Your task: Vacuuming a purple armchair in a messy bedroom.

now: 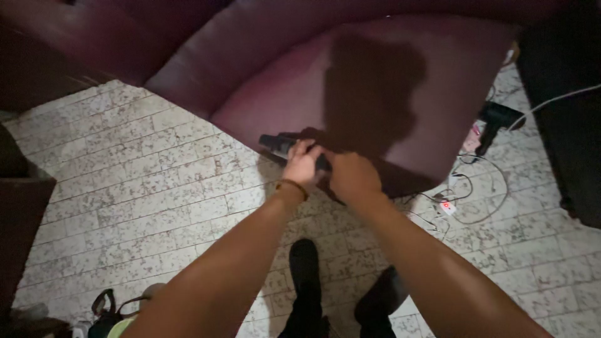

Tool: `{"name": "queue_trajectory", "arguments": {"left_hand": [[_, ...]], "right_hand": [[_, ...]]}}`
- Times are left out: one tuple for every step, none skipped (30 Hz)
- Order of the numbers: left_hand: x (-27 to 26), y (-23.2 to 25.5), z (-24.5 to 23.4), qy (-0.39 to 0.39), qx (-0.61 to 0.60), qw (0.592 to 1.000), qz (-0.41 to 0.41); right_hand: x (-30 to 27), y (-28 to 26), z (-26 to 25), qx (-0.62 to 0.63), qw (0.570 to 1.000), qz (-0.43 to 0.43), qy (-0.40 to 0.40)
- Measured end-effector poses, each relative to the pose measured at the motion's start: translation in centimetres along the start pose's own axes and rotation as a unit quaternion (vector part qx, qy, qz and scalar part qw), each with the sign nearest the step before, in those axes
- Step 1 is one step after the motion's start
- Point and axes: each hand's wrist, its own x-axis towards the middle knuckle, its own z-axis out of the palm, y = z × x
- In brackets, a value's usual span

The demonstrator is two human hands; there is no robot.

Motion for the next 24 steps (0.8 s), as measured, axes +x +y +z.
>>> {"name": "queue_trajectory", "arguments": {"left_hand": [[-0.3,0.8,0.5,0.001,0.002,1.0,0.001],[-0.6,1.6,1.0,0.016,-0.006,1.0,0.017],[-0.9,2.5,1.7,0.031,-0.015,0.999,0.033],[-1.1,3.4,2.0,0.031,-0.014,0.999,0.034],[-1.2,4.4,2.3,0.028,-0.015,0.999,0.024],[-1.2,5.3,2.6,0.026,-0.016,0.999,0.014],[-1.2,6.1,2.9,0.025,-0.014,0.999,0.016],[-1.2,6.9,3.1,0.016,-0.007,1.0,0.007],[-1.3,7.6,3.4,0.007,0.001,1.0,-0.003],[-1.2,7.9,3.9,0.006,0.003,1.0,-0.003],[-1.2,8.0,4.3,0.01,-0.001,1.0,0.004],[-1.1,8.1,4.7,0.014,-0.004,1.0,0.01],[-1.2,8.4,5.0,0.014,-0.003,1.0,0.01],[-1.3,8.6,5.4,0.015,0.001,1.0,0.015],[-1.3,8.9,5.7,0.017,0.004,1.0,0.021],[-1.4,9.5,5.5,0.017,0.004,1.0,0.022],[-1.6,10.1,5.3,0.009,0.013,1.0,0.015],[-1.7,10.7,5.1,0.002,0.021,1.0,0.008],[-1.6,11.0,5.1,0.002,0.021,1.0,0.007],[-1.5,11.3,5.1,-0.013,0.024,1.0,-0.012],[-1.5,11.5,5.0,-0.028,0.028,0.999,-0.032],[-1.4,11.7,4.8,-0.028,0.028,0.999,-0.033],[-1.3,11.8,4.7,-0.041,0.02,0.997,-0.059],[-1.2,11.8,4.5,-0.053,0.012,0.995,-0.086]], "right_hand": [[-0.7,0.7,-0.3,0.001,1.0,-0.001,0.001],[-1.4,1.4,-0.6,0.005,1.0,-0.01,0.012],[-2.1,2.3,-0.9,0.008,1.0,-0.019,0.022],[-2.7,3.0,-1.2,0.008,1.0,-0.019,0.023],[-3.3,3.7,-1.5,0.017,0.999,-0.021,0.029],[-3.8,4.5,-1.8,0.027,0.999,-0.024,0.035],[-4.1,5.2,-1.8,0.028,0.999,-0.022,0.036],[-4.3,5.9,-1.9,0.026,0.999,-0.022,0.032],[-4.5,6.5,-1.8,0.026,0.999,-0.024,0.027],[-4.8,7.3,-1.8,0.028,0.999,-0.023,0.027],[-5.0,8.0,-1.7,0.017,0.999,-0.038,0.029],[-5.2,8.6,-1.6,0.007,0.998,-0.053,0.031],[-5.3,9.1,-1.5,0.008,0.998,-0.053,0.031],[-5.4,9.5,-1.3,-0.005,0.999,-0.041,0.021],[-5.4,10.0,-1.2,-0.02,0.999,-0.027,0.011],[-5.6,10.2,-1.5,-0.02,0.999,-0.027,0.012],[-5.9,10.3,-1.8,-0.01,1.0,-0.026,0.013],[-6.1,10.4,-2.1,0.0,1.0,-0.026,0.013],[-6.0,10.6,-2.1,0.001,1.0,-0.026,0.013],[-6.0,10.7,-2.1,0.004,1.0,-0.027,0.014],[-5.9,10.7,-2.0,0.007,0.999,-0.029,0.015],[-5.7,10.6,-1.9,0.008,0.999,-0.03,0.014],[-5.6,10.4,-1.9,-0.002,1.0,-0.015,-0.011],[-5.3,10.1,-1.8,-0.011,0.999,0.0,-0.036]]}}
